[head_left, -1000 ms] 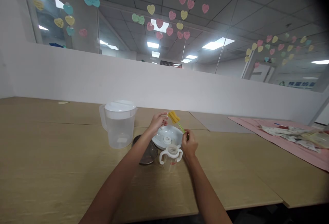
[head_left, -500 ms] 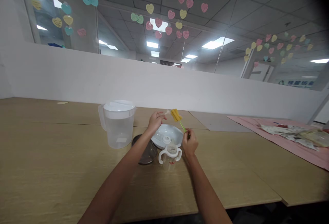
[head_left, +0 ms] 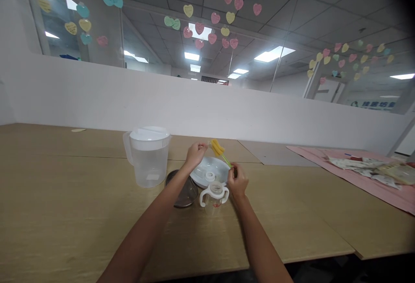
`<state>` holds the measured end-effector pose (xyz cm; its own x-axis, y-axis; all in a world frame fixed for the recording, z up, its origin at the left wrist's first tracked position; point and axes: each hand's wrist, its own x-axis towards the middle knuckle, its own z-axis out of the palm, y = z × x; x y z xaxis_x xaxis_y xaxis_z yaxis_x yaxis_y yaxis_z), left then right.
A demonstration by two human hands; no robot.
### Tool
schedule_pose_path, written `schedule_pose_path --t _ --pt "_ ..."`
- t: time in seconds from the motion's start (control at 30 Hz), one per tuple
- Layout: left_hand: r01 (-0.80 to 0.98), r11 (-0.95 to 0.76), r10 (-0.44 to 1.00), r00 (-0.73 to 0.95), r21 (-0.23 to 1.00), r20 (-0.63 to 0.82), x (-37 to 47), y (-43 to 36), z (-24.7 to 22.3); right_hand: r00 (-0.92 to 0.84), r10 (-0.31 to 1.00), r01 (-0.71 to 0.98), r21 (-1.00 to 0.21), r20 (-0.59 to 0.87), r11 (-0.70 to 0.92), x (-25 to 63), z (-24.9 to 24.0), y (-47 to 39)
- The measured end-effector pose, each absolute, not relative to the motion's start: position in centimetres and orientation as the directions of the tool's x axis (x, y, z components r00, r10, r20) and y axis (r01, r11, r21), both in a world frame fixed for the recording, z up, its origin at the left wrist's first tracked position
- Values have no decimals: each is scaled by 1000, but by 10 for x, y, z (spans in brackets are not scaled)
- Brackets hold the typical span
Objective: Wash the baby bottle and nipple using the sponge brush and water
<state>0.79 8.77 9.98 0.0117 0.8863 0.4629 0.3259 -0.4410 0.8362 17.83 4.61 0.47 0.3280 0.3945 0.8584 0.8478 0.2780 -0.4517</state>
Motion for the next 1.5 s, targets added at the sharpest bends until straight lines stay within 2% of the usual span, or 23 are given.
schedule_pose_path --t 0.37,0.83,1.0,1.07,1.13,1.2,1.27,1.5 --pt "345 -487 867 83 802 491 8 87 98 321 389 845 -447 863 295 179 5 45" --pt "284 -508 857 72 813 510 12 86 102 332 374 848 -448 866 284 177 9 44" --pt "334 -535 838 95 776 537 -1 86 109 332 381 857 -444 863 262 179 8 46" --pt "487 -524 831 114 699 544 -11 85 113 312 374 865 -424 873 268 179 6 47" --pt "727 -444 841 137 524 523 -21 83 116 283 358 875 -392 890 285 180 5 48" --pt "881 -329 871 144 339 470 -31 82 119 266 341 883 -370 902 289 180 4 49" --pt "934 -262 900 147 242 410 -39 82 120 265 336 888 -364 904 282 180 4 49" --pt "974 -209 958 186 85 217 -47 83 118 296 349 889 -390 889 240 180 4 49"
